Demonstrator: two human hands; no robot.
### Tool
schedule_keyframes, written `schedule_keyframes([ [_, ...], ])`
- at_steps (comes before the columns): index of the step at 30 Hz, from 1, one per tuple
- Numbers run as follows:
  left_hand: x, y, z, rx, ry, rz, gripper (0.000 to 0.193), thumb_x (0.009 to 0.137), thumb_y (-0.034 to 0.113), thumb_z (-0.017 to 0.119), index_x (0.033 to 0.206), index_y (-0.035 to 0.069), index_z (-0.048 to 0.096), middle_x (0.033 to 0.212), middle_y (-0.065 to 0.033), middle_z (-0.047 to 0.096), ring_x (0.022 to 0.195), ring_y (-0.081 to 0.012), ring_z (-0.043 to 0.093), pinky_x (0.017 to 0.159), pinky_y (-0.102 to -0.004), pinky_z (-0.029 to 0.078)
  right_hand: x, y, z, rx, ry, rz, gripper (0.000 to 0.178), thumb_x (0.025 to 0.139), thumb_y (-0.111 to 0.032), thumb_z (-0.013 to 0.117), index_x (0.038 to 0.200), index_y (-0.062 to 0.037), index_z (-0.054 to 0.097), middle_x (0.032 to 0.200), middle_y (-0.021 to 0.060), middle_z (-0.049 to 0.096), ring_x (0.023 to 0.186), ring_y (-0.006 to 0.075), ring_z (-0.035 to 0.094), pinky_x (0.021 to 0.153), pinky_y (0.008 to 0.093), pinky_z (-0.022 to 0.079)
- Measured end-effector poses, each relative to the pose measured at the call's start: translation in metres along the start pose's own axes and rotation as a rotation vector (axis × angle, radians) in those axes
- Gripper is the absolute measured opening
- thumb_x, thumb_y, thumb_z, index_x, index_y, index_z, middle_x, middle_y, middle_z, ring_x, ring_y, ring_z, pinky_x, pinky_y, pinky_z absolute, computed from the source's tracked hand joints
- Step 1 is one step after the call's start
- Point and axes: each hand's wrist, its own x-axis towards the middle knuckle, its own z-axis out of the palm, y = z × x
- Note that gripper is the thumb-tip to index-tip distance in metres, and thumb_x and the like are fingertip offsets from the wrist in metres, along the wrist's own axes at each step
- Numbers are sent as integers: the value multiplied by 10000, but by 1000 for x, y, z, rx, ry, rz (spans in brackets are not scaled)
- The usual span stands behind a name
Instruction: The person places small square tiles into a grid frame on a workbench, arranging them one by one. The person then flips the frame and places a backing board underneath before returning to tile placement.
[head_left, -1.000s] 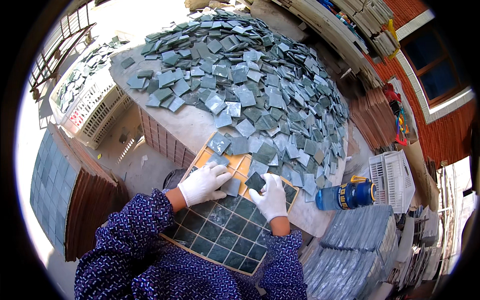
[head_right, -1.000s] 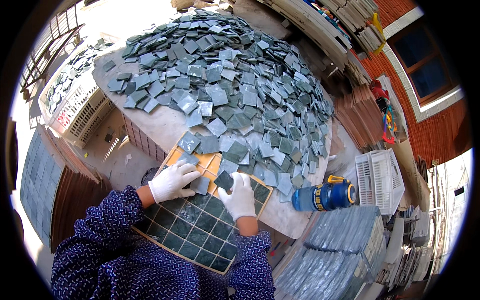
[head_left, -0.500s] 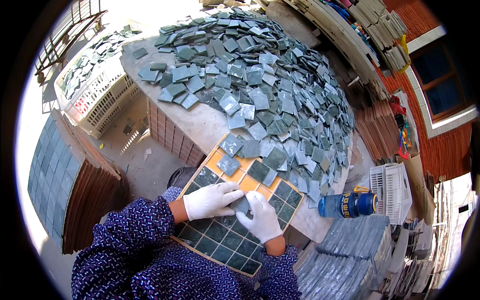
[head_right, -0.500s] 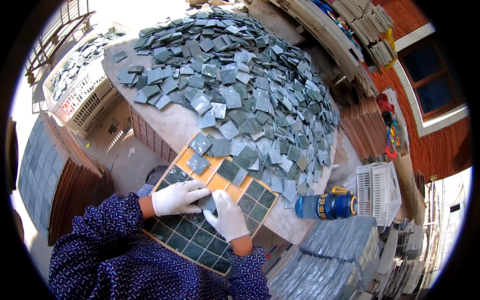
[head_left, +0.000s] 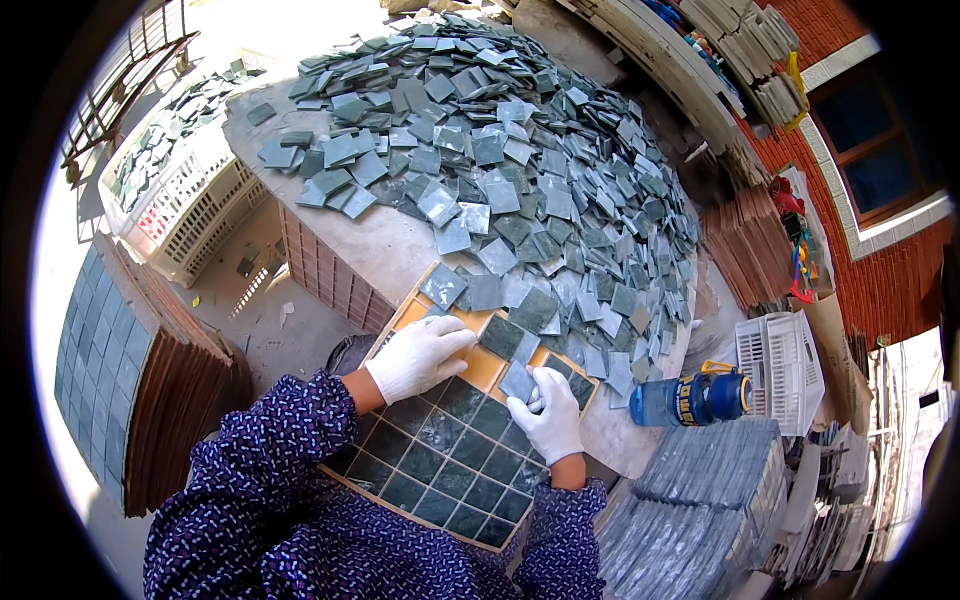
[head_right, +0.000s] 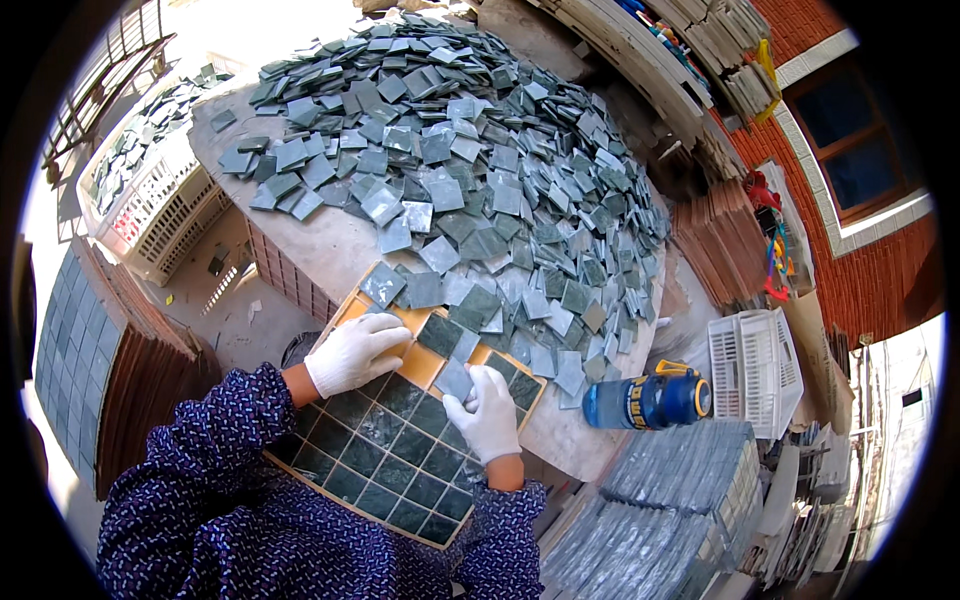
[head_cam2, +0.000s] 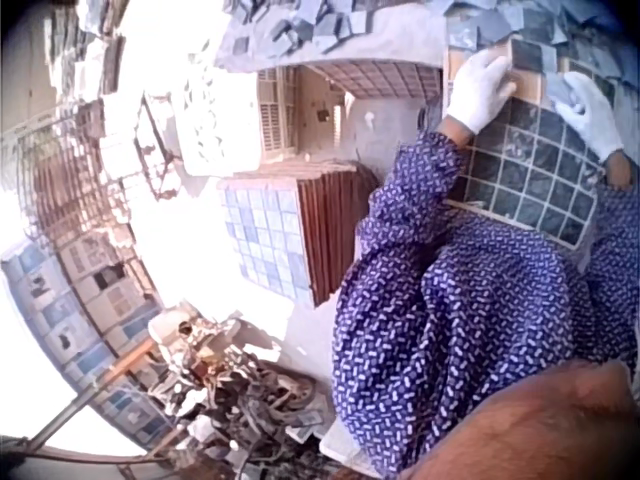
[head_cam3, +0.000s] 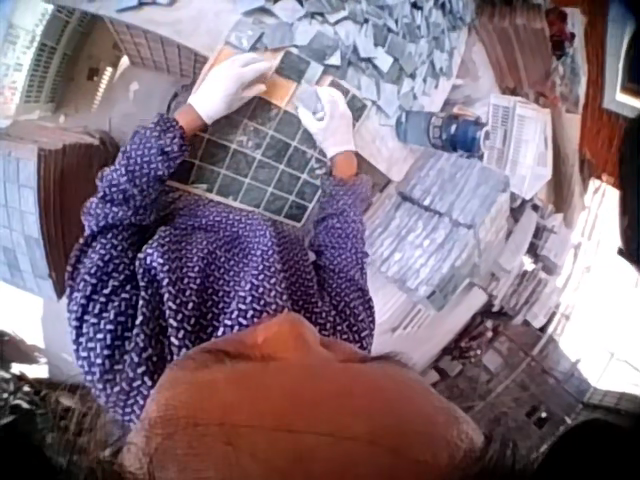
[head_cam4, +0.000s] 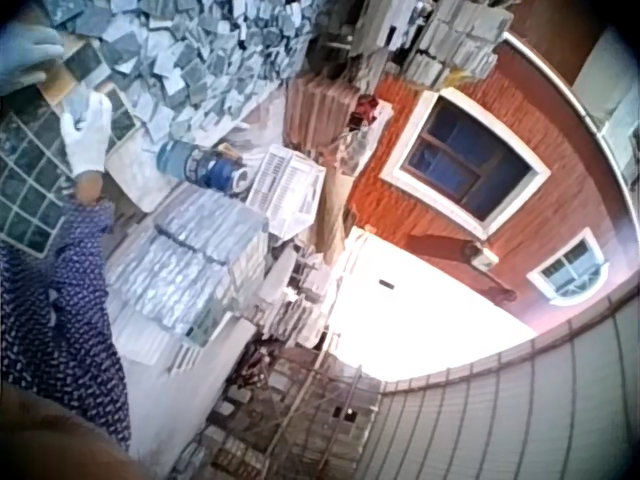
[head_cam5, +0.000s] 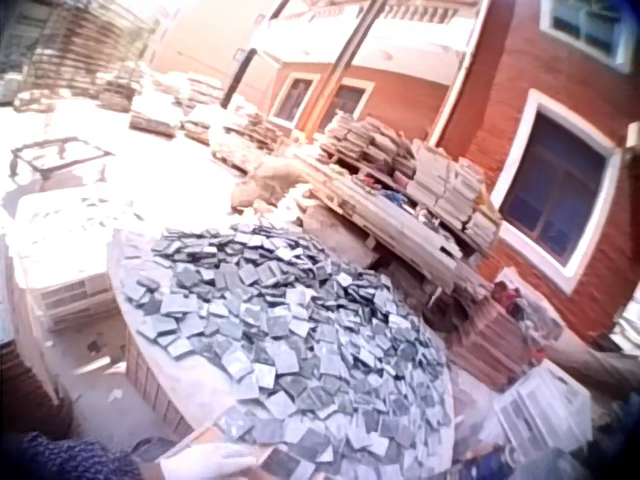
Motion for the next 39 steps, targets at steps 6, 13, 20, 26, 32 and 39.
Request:
schedule_keyframes([
  [6, -3, -2, 4, -4, 85, 59, 293, 813, 130, 655, 1089, 60, 590, 1076, -137, 583, 975, -336, 576, 847, -406, 477, 1, 21, -3, 462, -30, 361, 271, 958, -159, 500, 1139, 22, 590, 891, 70, 661, 587, 105, 586, 588, 256, 486],
  [13, -9, -7, -8, 2, 232, 47, 274, 797, 85, 657, 1066, 62, 606, 1069, -118, 602, 972, -318, 598, 832, -396, 497, 7, 20, 7, -85, 131, -25, 256, 832, -153, 665, 1081, -97, 650, 984, 115, 593, 893, 291, 620, 774, 375, 494],
  [20, -17, -26, -36, 206, 93, -57, 508, 727, 122, 735, 1201, 77, 558, 1214, -132, 548, 1102, -327, 536, 926, -391, 461, -10, -1, 19, -265, 69, -98, 410, 753, -219, 759, 1111, -62, 637, 1079, 123, 565, 939, 303, 610, 811, 394, 506],
  [26, 8, -23, -44, 266, -193, -101, 575, 702, 216, 758, 1233, 143, 550, 1125, -112, 533, 1040, -315, 545, 869, -401, 479, 14, -10, -3, -308, 78, -56, 431, 757, -170, 737, 1152, -58, 607, 1191, 133, 583, 1053, 324, 594, 879, 394, 492],
  [32, 19, -27, -44, 353, -297, -18, 547, 674, 197, 757, 1186, 178, 565, 1049, -109, 513, 1003, -307, 553, 811, -413, 496, 47, -4, 9, -357, 23, 38, 597, 715, -192, 768, 1242, -63, 518, 1225, 173, 527, 1071, 367, 569, 895, 424, 479],
  [39, 16, -39, -40, 241, -182, 36, 530, 654, 113, 740, 1152, 134, 562, 1130, -134, 500, 1046, -344, 542, 867, -428, 484, 32, 1, -19, -194, 131, 269, 529, 744, -213, 716, 1205, -33, 529, 1053, 169, 566, 928, 257, 613, 778, 343, 510],
])
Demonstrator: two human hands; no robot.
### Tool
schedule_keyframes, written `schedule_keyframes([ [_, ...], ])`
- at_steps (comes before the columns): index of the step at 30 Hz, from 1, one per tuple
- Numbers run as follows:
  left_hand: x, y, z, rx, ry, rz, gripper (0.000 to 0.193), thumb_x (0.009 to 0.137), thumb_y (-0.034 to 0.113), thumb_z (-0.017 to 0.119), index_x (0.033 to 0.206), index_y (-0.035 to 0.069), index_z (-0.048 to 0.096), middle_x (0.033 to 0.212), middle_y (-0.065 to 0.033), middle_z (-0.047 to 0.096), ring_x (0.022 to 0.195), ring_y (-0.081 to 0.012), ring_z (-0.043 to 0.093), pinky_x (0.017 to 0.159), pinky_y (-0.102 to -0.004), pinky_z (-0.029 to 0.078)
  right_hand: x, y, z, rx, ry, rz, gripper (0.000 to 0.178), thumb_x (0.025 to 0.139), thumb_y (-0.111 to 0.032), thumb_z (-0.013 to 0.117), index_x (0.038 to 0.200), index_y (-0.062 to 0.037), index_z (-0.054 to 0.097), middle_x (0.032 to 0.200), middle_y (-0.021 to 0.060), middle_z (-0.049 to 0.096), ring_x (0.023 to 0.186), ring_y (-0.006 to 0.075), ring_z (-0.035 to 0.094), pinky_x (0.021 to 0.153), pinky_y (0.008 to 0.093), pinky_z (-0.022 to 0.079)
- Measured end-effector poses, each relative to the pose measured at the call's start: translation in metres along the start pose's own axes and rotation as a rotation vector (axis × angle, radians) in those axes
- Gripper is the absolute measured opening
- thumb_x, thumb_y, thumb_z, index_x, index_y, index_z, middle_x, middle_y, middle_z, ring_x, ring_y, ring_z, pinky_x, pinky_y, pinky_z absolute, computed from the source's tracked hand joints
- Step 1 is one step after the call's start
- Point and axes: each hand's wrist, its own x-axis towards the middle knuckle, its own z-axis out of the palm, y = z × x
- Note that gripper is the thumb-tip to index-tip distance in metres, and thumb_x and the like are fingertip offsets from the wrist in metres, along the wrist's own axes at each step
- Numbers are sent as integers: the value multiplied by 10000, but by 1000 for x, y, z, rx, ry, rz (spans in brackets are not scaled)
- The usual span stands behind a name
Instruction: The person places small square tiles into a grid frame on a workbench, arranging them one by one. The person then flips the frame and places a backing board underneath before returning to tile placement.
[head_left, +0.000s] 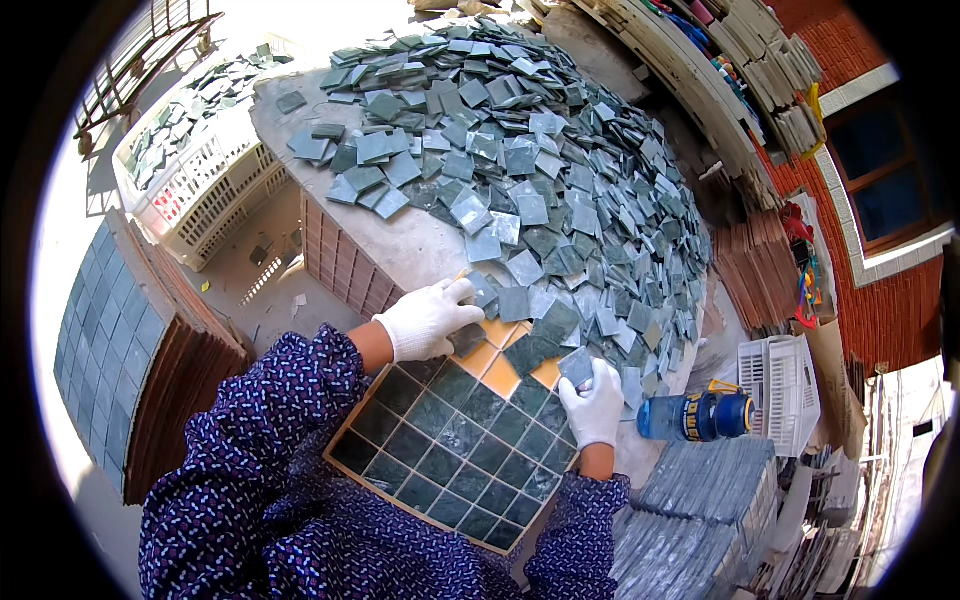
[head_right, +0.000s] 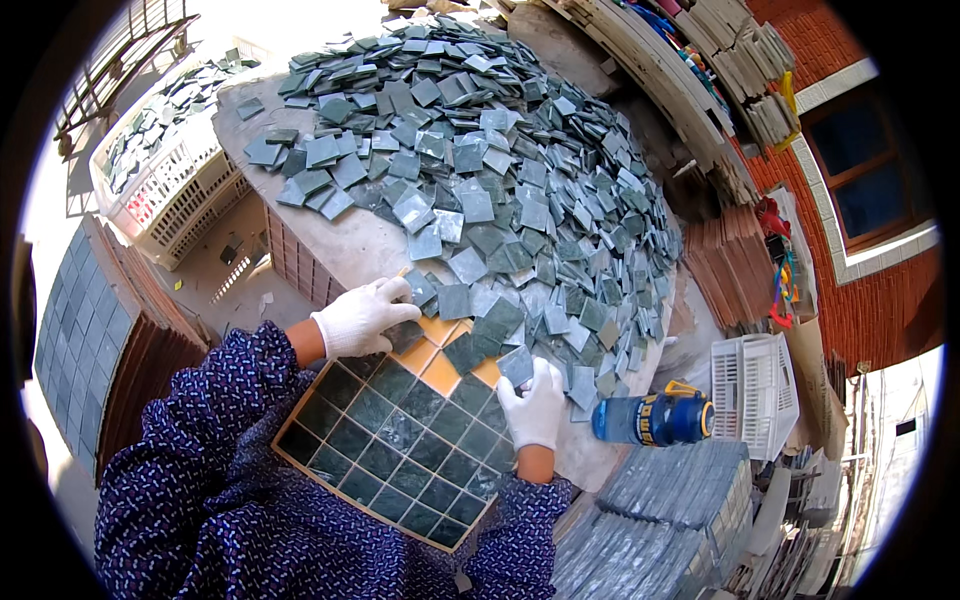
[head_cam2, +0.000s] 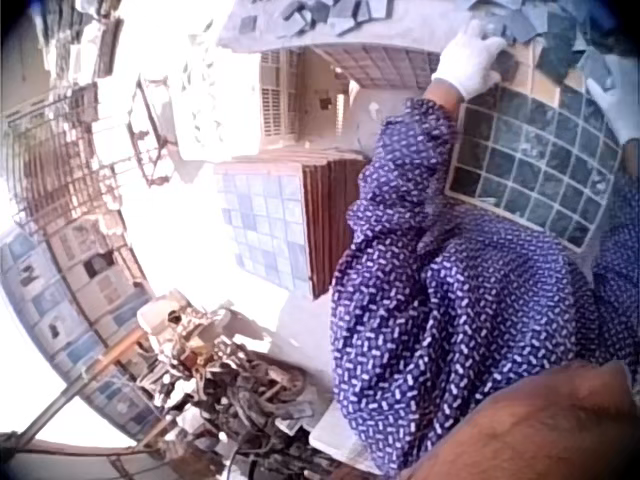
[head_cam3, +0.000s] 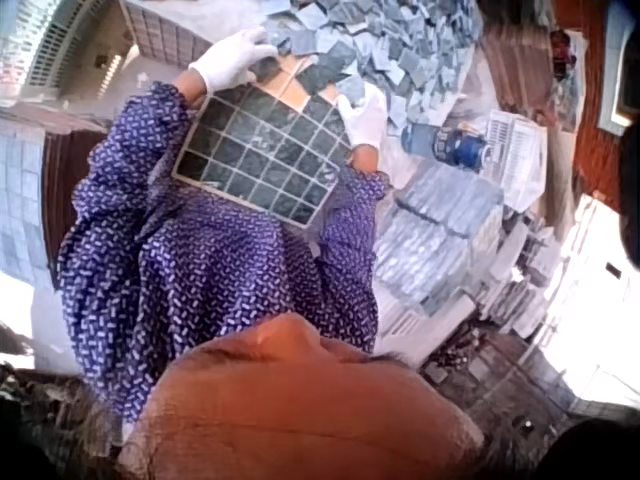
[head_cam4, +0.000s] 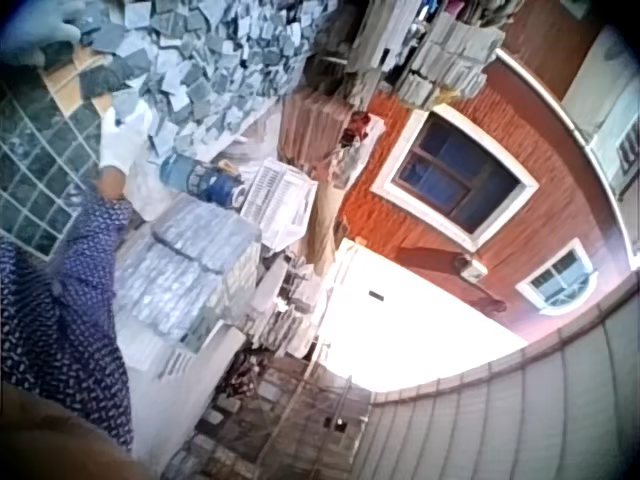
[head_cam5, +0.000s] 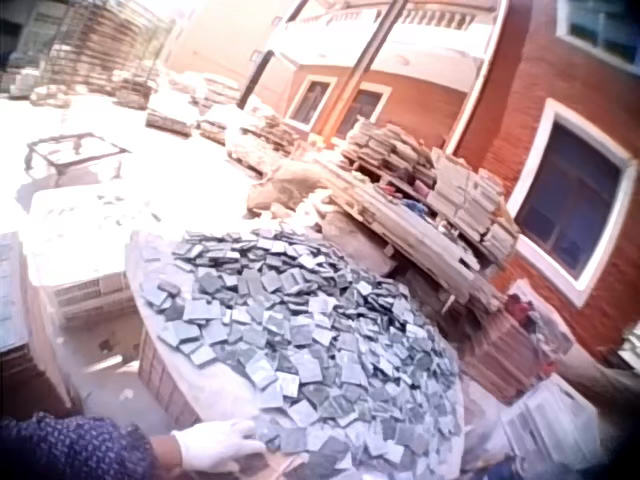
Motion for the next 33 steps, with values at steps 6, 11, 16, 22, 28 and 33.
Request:
schedule_keyframes([
  [6, -13, 10, -12, -352, 155, -78, 501, 685, 145, 740, 1142, 62, 551, 1167, -153, 541, 1075, -356, 550, 916, -403, 478, -33, 12, 14, 1816, -461, 204, 482, 967, -323, 466, 1265, 55, 482, 1200, 238, 559, 859, 246, 611, 757, 361, 514],
  [11, -40, 9, -21, -236, 92, -132, 532, 701, 176, 746, 1182, 80, 543, 1148, -144, 576, 1042, -344, 574, 916, -395, 480, -26, -12, 27, 1355, -336, 28, 382, 984, -230, 434, 1251, 39, 488, 1138, 171, 568, 826, 192, 600, 695, 302, 512],
  [16, -59, 3, -22, -52, 90, -136, 534, 697, 188, 748, 1182, 93, 547, 1181, -105, 566, 1070, -309, 556, 901, -383, 482, -8, -47, 40, 738, -150, 94, 269, 938, -152, 484, 1149, -42, 609, 932, 77, 638, 614, 119, 600, 548, 250, 480],
  [22, -46, -3, -13, 3, 47, -50, 509, 711, 169, 732, 1177, 79, 549, 1187, -115, 552, 1063, -320, 546, 906, -396, 475, 4, -63, 70, 150, -96, -293, 272, 845, -188, 638, 1100, -95, 621, 1085, 149, 617, 973, 352, 608, 841, 416, 491],
  [28, -37, -15, -11, 2, 8, -8, 462, 744, 176, 714, 1167, 78, 554, 1195, -128, 540, 1088, -333, 541, 909, -403, 473, -10, -64, 69, 57, -172, -439, 408, 790, -210, 706, 1161, -75, 600, 1183, 162, 566, 1055, 344, 577, 898, 415, 476],
  [33, -28, -20, -20, -142, 70, 5, 256, 824, 135, 647, 1069, 67, 620, 1006, -141, 617, 910, -335, 610, 809, -399, 502, -16, -65, 60, 15, -227, -490, 391, 801, -213, 705, 1157, -78, 615, 1221, 171, 557, 1075, 349, 573, 905, 405, 475],
])
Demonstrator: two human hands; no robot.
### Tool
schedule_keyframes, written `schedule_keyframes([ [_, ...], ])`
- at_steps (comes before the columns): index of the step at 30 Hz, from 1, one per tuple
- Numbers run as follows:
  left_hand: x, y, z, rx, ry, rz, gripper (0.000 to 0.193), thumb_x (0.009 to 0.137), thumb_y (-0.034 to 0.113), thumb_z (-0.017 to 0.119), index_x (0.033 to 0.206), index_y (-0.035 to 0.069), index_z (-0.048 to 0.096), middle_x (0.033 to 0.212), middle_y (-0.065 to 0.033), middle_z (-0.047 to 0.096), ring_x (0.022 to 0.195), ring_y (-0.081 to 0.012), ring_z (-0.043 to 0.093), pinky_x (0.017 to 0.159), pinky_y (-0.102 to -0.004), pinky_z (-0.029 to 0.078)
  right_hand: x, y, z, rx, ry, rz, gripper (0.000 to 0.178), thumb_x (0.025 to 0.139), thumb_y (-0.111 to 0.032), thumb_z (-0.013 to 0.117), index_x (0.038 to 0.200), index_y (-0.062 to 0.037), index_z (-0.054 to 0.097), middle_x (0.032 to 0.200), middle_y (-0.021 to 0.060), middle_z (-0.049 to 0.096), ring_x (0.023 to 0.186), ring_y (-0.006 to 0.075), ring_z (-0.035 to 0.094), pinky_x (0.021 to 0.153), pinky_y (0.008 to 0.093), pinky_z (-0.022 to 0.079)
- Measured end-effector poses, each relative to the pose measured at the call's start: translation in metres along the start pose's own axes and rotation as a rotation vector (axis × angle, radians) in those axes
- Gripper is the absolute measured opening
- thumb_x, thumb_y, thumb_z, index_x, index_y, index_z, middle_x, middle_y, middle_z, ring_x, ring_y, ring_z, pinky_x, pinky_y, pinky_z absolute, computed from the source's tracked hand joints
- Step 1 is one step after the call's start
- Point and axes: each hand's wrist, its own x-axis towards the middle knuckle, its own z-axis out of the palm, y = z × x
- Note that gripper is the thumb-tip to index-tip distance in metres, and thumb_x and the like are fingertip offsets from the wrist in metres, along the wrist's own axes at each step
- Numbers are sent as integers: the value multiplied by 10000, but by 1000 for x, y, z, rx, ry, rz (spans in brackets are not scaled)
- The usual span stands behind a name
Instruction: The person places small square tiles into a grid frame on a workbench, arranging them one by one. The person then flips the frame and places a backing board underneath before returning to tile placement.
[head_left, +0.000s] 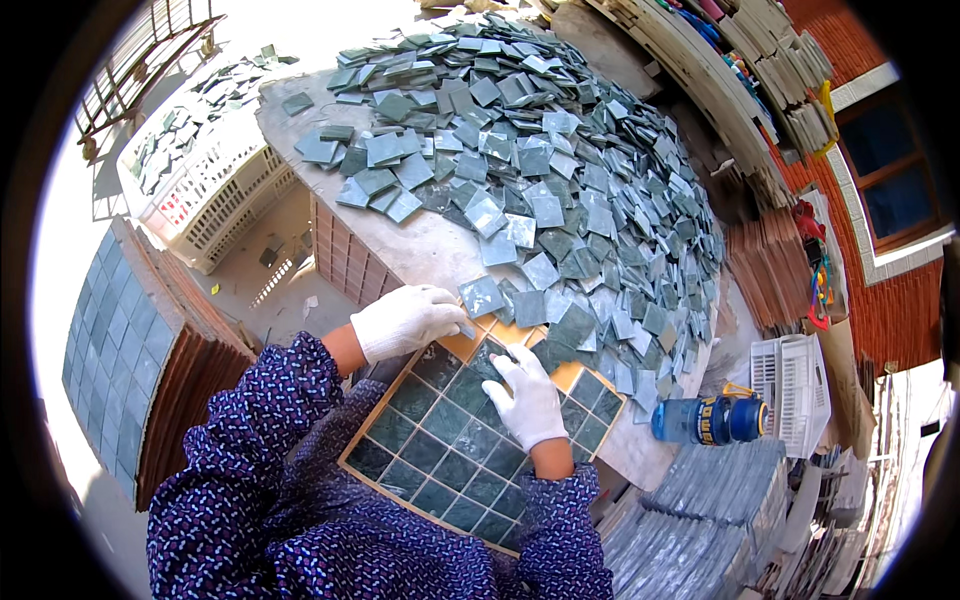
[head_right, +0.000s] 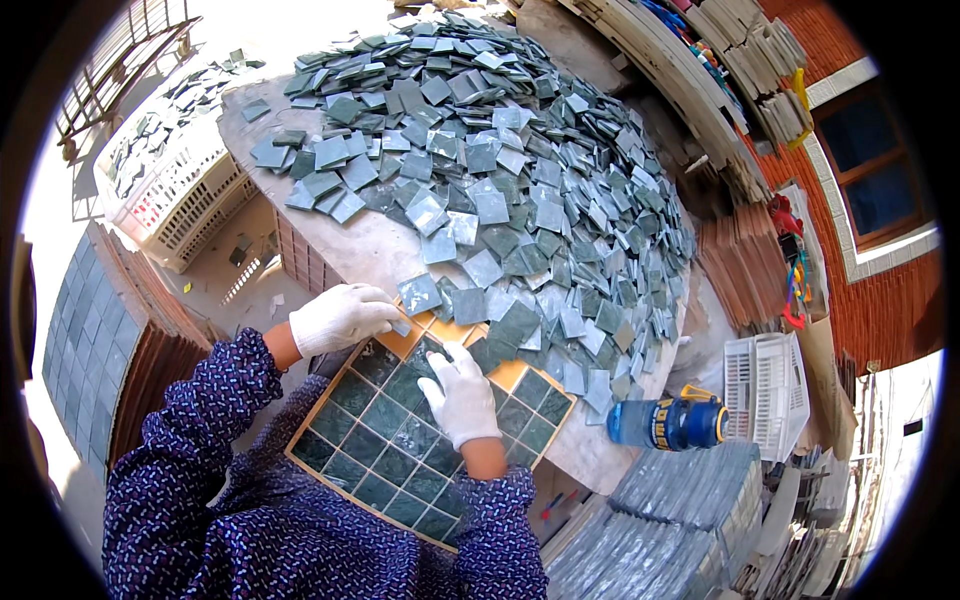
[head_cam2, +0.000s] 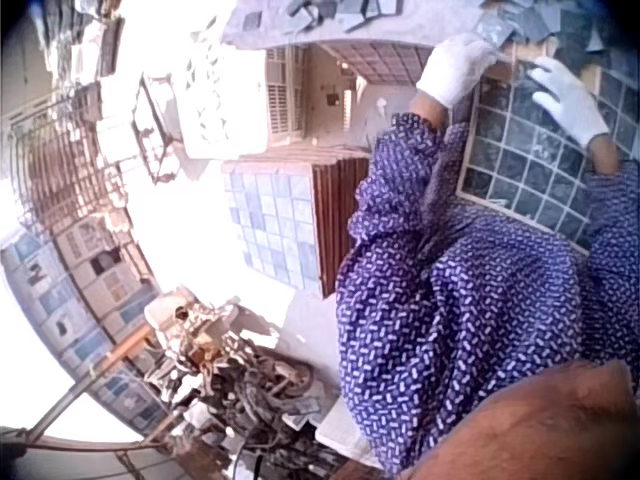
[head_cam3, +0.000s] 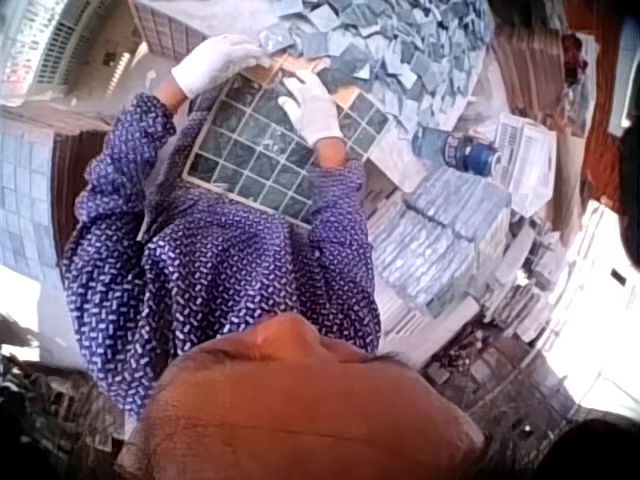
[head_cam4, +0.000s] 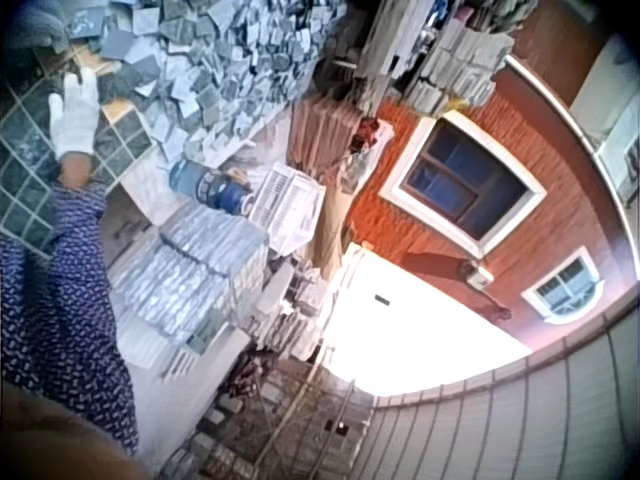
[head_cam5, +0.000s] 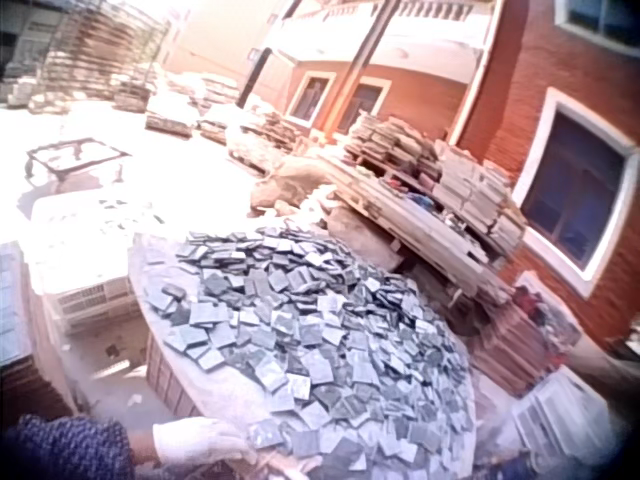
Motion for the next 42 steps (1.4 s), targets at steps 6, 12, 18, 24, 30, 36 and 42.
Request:
schedule_keyframes([
  [6, 15, -11, -2, -152, -38, -94, 262, 839, 51, 608, 1097, 68, 655, 988, -156, 621, 874, -322, 614, 815, -372, 493, 7, -2, -3, 224, 89, 217, 364, 808, -195, 695, 1134, -53, 612, 1209, 174, 569, 1038, 344, 597, 886, 402, 481],
  [12, 8, 7, 11, 34, -111, -175, 361, 813, 73, 634, 1173, 97, 619, 1072, -157, 517, 884, -328, 611, 792, -391, 507, 29, 11, 6, 122, 220, 100, 281, 835, -147, 648, 1100, -59, 615, 1152, 159, 594, 996, 337, 607, 854, 406, 493],
  [18, 1, 35, 21, 288, -59, -204, 367, 878, 85, 494, 1232, -10, 499, 1020, -169, 525, 907, -321, 597, 766, -386, 514, 81, -2, 18, -85, 273, 138, 295, 838, -218, 651, 1096, -90, 585, 1129, 137, 573, 992, 331, 603, 836, 436, 498],
  [24, -26, 58, 48, 389, 127, -253, 668, 737, 223, 684, 1303, -56, 466, 1250, -185, 519, 1039, -311, 524, 880, -393, 467, 107, -23, 17, 71, 161, 322, 317, 779, -241, 718, 998, -68, 568, 1023, 145, 613, 982, 332, 609, 837, 442, 481],
  [30, -26, 57, 50, 430, 179, -229, 660, 732, 331, 692, 1235, -71, 543, 1358, -187, 476, 1262, -341, 400, 1049, -447, 326, 63, 26, -24, 454, 441, 363, 132, 846, -86, 616, 968, -36, 618, 778, 68, 644, 656, 149, 614, 619, 297, 487],
  [36, -21, 81, 50, 359, 48, -70, 786, 743, 458, 670, 1373, 40, 457, 1462, -123, 392, 1389, -297, 292, 1139, -516, 167, -9, 30, -47, 686, 322, 569, 114, 872, -89, 590, 969, -40, 623, 796, -5, 611, 617, 69, 535, 528, 222, 441],
  [42, -21, 74, 73, 392, -90, 0, 796, 820, 539, 555, 1416, 38, 391, 1470, -132, 388, 1375, -270, 331, 1138, -486, 180, -44, 35, -22, 599, 139, 570, 160, 861, -128, 603, 968, -25, 662, 801, 45, 652, 678, 98, 584, 605, 259, 460],
])
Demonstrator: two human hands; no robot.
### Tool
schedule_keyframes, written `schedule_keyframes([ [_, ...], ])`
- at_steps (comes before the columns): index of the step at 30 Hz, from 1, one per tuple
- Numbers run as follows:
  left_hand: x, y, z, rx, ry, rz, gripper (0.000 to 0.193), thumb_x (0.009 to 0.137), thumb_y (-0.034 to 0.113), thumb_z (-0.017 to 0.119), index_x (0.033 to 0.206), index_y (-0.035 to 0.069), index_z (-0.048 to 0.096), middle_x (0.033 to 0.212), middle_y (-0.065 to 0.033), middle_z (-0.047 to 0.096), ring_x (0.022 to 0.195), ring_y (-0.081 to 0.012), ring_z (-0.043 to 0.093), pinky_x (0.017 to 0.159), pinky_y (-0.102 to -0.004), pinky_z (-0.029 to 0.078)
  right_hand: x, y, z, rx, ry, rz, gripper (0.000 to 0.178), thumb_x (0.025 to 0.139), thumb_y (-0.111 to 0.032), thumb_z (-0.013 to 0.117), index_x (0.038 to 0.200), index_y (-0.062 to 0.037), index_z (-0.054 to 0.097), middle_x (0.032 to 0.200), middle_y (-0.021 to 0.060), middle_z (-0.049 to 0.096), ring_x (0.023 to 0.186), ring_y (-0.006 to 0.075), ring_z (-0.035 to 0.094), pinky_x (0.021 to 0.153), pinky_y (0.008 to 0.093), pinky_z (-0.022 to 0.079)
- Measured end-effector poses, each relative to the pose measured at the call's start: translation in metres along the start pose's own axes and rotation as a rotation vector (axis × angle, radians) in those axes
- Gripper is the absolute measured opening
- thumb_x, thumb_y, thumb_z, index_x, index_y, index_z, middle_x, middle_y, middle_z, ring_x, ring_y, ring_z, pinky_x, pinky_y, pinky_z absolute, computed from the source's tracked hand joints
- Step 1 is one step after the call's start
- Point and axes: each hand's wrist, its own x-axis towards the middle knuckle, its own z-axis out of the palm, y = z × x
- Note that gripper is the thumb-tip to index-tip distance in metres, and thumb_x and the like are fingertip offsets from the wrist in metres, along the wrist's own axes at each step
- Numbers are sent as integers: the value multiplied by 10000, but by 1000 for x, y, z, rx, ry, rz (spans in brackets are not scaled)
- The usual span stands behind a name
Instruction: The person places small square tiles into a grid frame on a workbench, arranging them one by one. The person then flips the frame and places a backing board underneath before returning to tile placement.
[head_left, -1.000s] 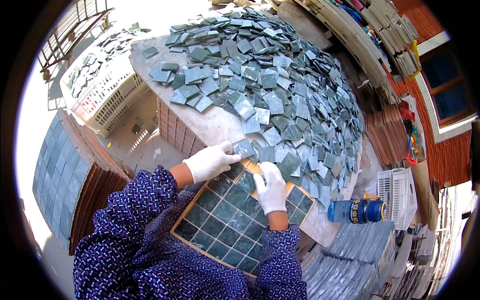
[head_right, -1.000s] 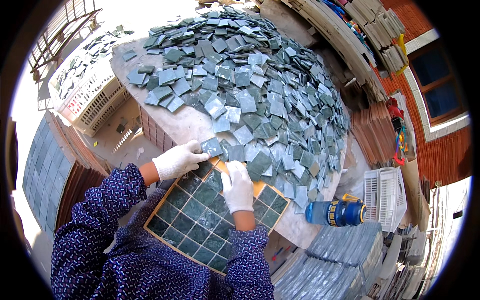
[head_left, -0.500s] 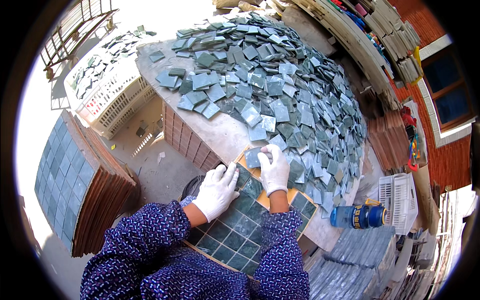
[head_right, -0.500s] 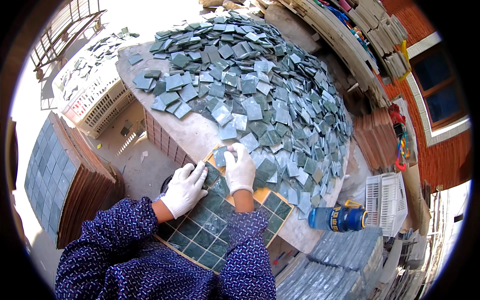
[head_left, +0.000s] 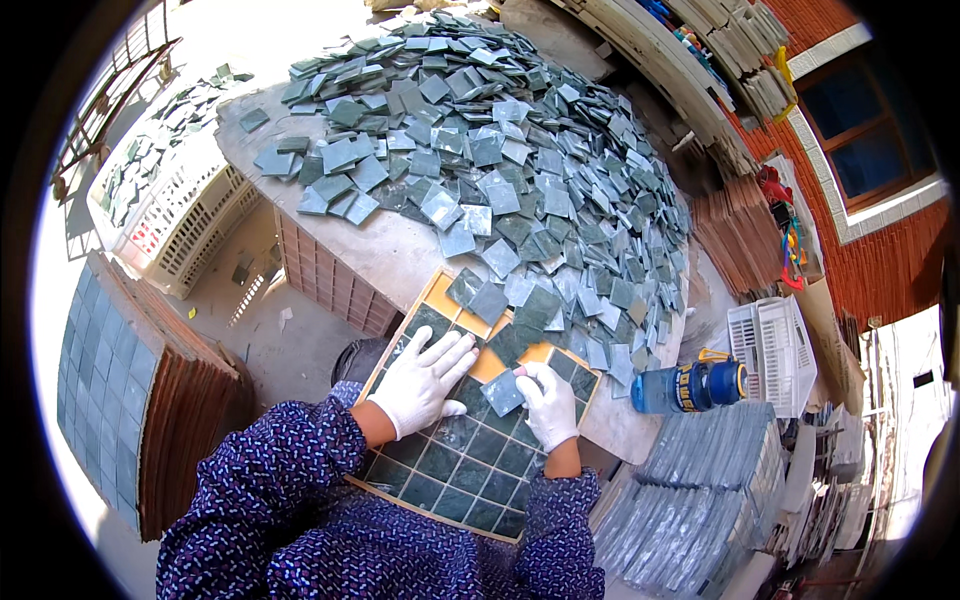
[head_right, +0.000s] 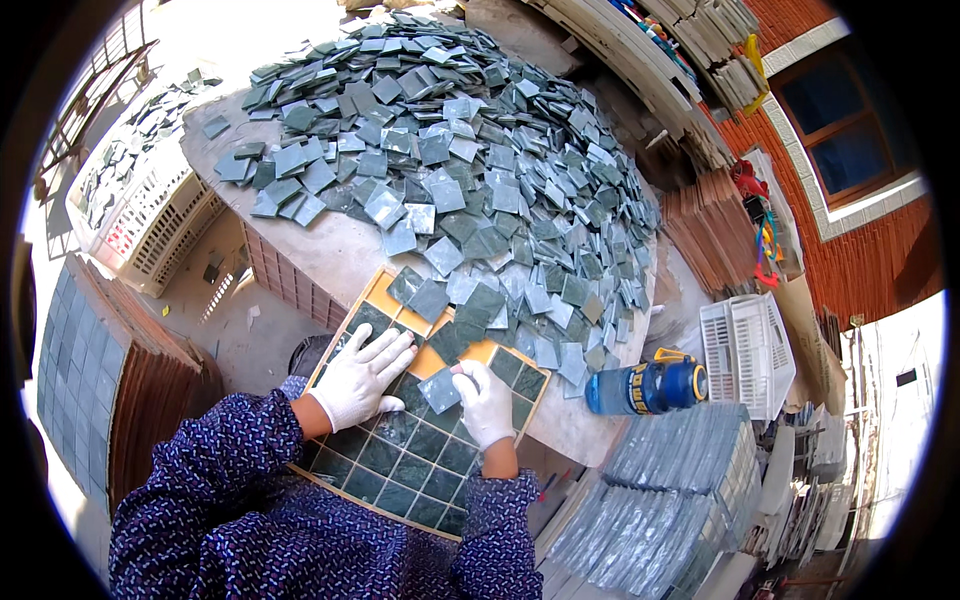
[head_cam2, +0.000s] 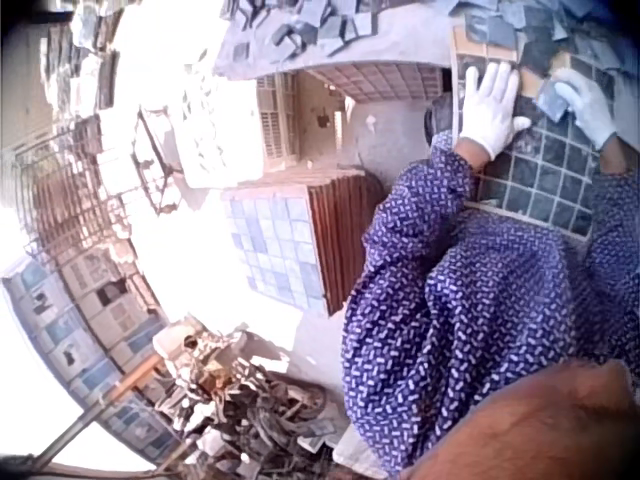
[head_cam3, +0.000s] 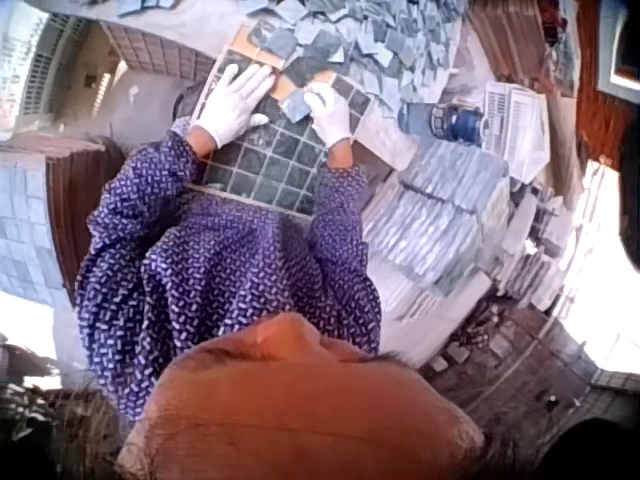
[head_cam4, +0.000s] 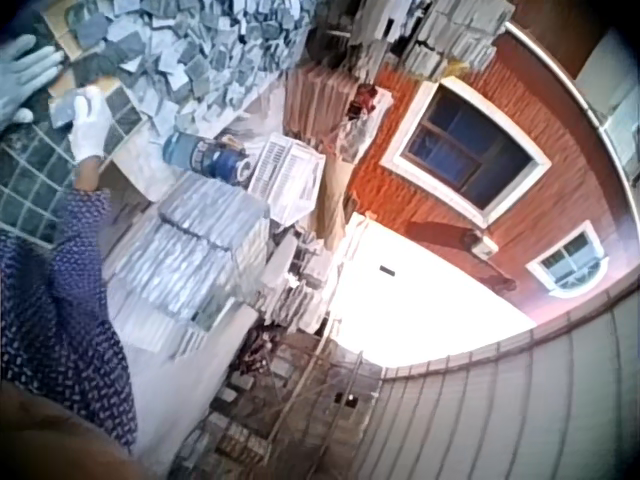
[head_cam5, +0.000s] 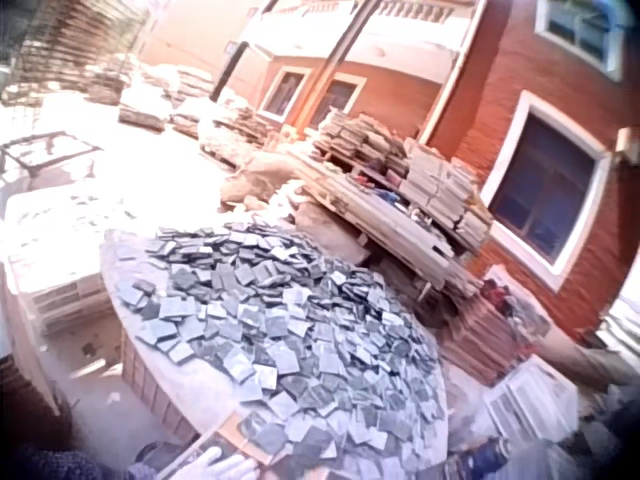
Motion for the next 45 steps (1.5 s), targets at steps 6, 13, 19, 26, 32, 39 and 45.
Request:
schedule_keyframes([
  [6, 5, -15, -12, -45, 36, 48, 611, 852, 404, 593, 1331, 39, 487, 1407, -130, 460, 1337, -282, 376, 1107, -468, 238, 9, -1, 22, -273, 75, -457, 171, 832, -127, 633, 974, -42, 675, 938, 128, 670, 892, 284, 646, 793, 351, 497],
  [13, -16, -9, -11, 21, 62, 47, 600, 793, 323, 676, 1301, 51, 511, 1387, -115, 477, 1312, -268, 404, 1096, -473, 256, -16, -2, 38, -582, 111, -609, 444, 769, -207, 736, 1150, -37, 584, 1166, 150, 584, 1117, 337, 535, 951, 416, 448],
  [19, 3, 0, -18, -13, 122, 76, 588, 807, 269, 668, 1328, 69, 484, 1400, -112, 463, 1318, -276, 400, 1085, -452, 281, -5, 1, 28, -425, 140, -516, 234, 875, -115, 606, 1105, -78, 613, 969, 154, 655, 913, 327, 630, 812, 398, 506],
  [26, 29, -14, -13, -40, 77, 73, 540, 778, 236, 689, 1267, 63, 541, 1325, -83, 531, 1283, -255, 434, 1090, -443, 276, -2, -5, 36, -536, 271, -578, 292, 798, -231, 704, 1049, -94, 645, 1056, 118, 597, 991, 314, 569, 849, 404, 480],
  [32, 15, -15, -4, -30, 142, 47, 538, 771, 252, 690, 1251, 58, 545, 1325, -91, 525, 1286, -254, 432, 1084, -437, 282, -16, 4, 44, -572, 133, -555, 347, 747, -212, 738, 1073, -122, 661, 1084, 99, 576, 1020, 305, 535, 871, 408, 469],
  [39, -1, 15, -2, -148, 89, 115, 691, 776, 271, 702, 1375, 57, 431, 1420, -141, 439, 1319, -299, 411, 1098, -485, 286, 9, -9, 16, -302, -22, -375, 298, 768, -163, 716, 1047, -68, 670, 1056, 126, 639, 914, 295, 621, 834, 375, 497],
  [45, 15, 24, 7, -73, 40, 80, 659, 821, 392, 636, 1355, 48, 461, 1407, -119, 463, 1328, -266, 400, 1110, -475, 249, 45, -8, -23, -457, 248, -363, 438, 752, -143, 723, 1169, -88, 602, 1203, 109, 584, 1002, 291, 604, 882, 369, 491],
])
